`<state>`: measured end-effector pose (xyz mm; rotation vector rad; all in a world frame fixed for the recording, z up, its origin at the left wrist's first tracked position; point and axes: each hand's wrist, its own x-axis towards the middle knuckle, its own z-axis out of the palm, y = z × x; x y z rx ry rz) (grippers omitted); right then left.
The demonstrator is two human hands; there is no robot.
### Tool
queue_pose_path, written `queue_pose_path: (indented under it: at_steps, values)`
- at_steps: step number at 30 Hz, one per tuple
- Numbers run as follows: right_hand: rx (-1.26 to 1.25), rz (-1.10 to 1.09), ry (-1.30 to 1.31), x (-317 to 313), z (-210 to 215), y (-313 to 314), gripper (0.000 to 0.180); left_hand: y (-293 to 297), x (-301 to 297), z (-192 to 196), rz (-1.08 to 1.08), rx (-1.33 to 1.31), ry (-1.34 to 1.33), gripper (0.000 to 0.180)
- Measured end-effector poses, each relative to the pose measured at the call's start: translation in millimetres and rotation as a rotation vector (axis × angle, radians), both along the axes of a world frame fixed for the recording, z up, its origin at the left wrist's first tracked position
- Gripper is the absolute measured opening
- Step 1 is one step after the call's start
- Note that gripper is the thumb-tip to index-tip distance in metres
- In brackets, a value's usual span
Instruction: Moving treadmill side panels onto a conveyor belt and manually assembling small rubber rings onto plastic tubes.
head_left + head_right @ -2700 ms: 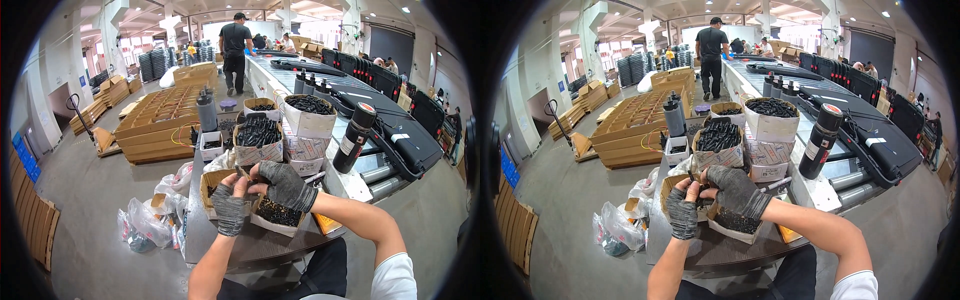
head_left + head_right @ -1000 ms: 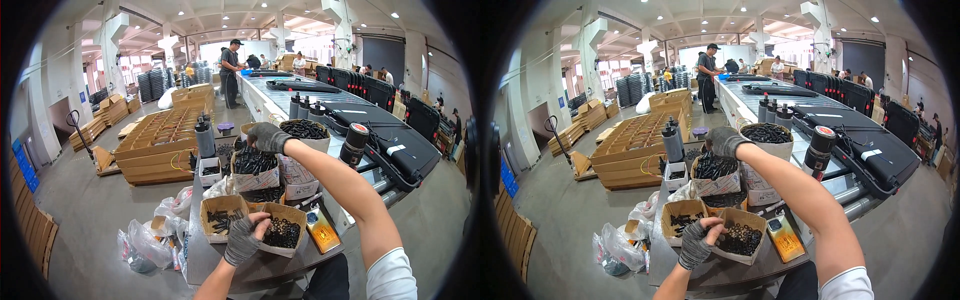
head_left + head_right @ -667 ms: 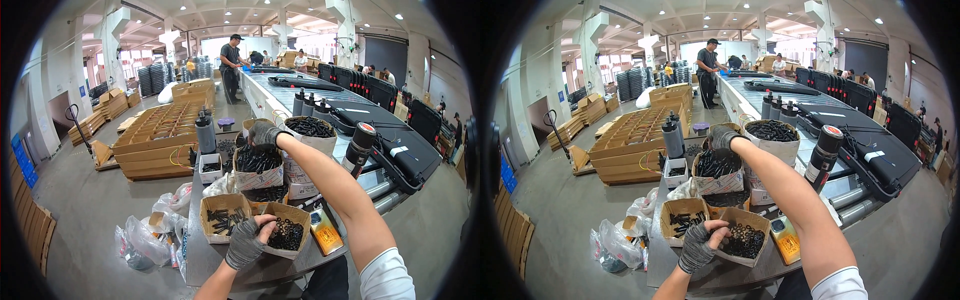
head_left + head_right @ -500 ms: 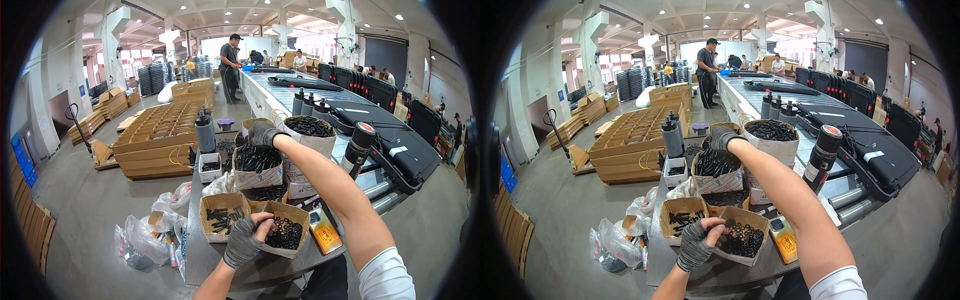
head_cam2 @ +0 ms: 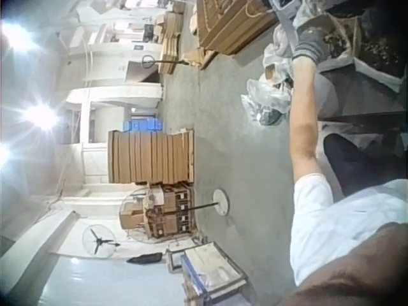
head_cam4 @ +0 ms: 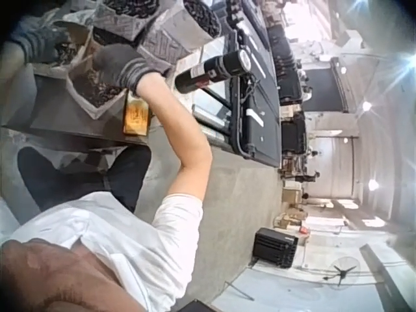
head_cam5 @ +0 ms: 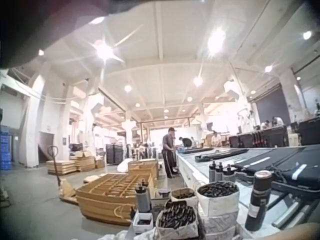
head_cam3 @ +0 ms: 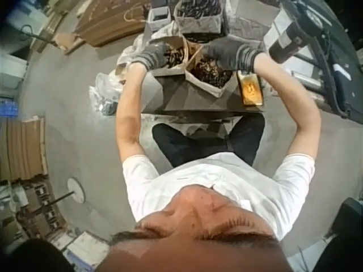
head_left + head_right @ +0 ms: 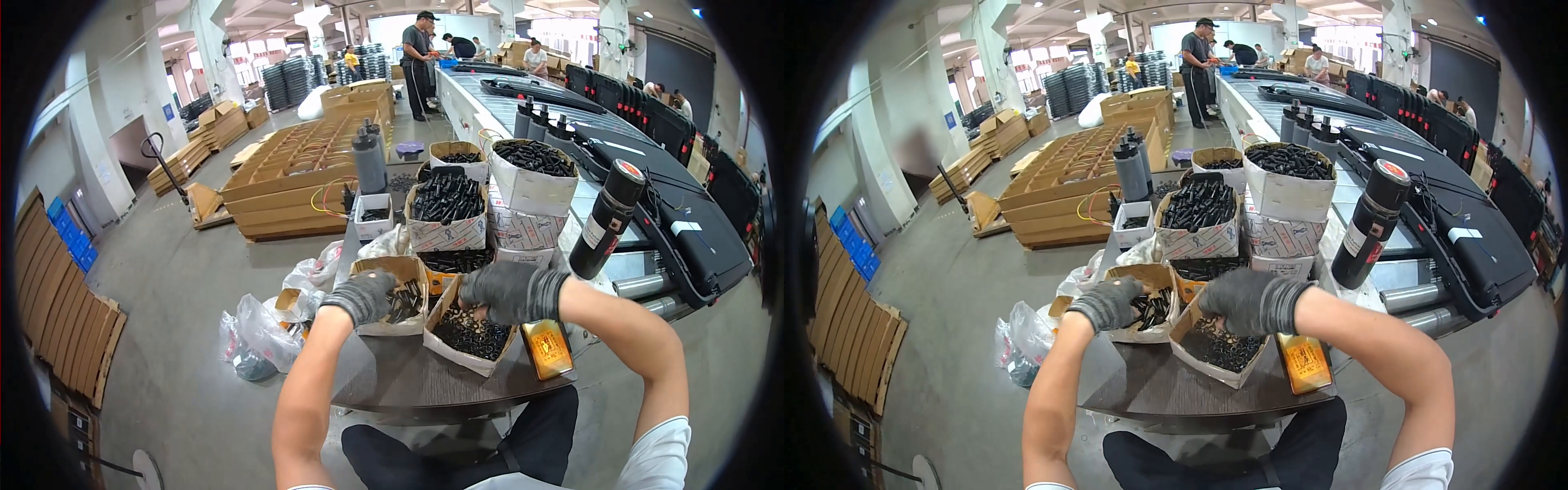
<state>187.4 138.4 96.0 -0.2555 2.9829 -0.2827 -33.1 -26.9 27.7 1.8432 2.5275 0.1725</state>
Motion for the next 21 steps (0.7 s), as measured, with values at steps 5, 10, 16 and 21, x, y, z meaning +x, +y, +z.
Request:
queue_pose_path:
  at_steps: [5, 10, 16, 21]
  values:
    - [0.032, 0.076, 0.104, 6.1, -50.7, 6.4, 0.04, 21.6, -7.3, -23.6, -0.084, -0.084, -0.085, 0.039]
    - [-0.027, 0.02, -0.074, 9.6, -58.5, 7.5, 0.044, 27.7, 5.9, -15.3, -0.18, -0.23, 0.026, 0.032]
    - [-0.043, 0.002, -0.034, 7.1, -62.4, 4.5, 0.044, 42.5, -6.3, -12.2, -0.182, -0.362, 0.0, 0.034]
    - [0.068, 0.009, -0.1, -4.9, -83.7, 4.5, 0.06, 32.9, -27.0, -24.3, -0.143, -0.082, -0.028, 0.032]
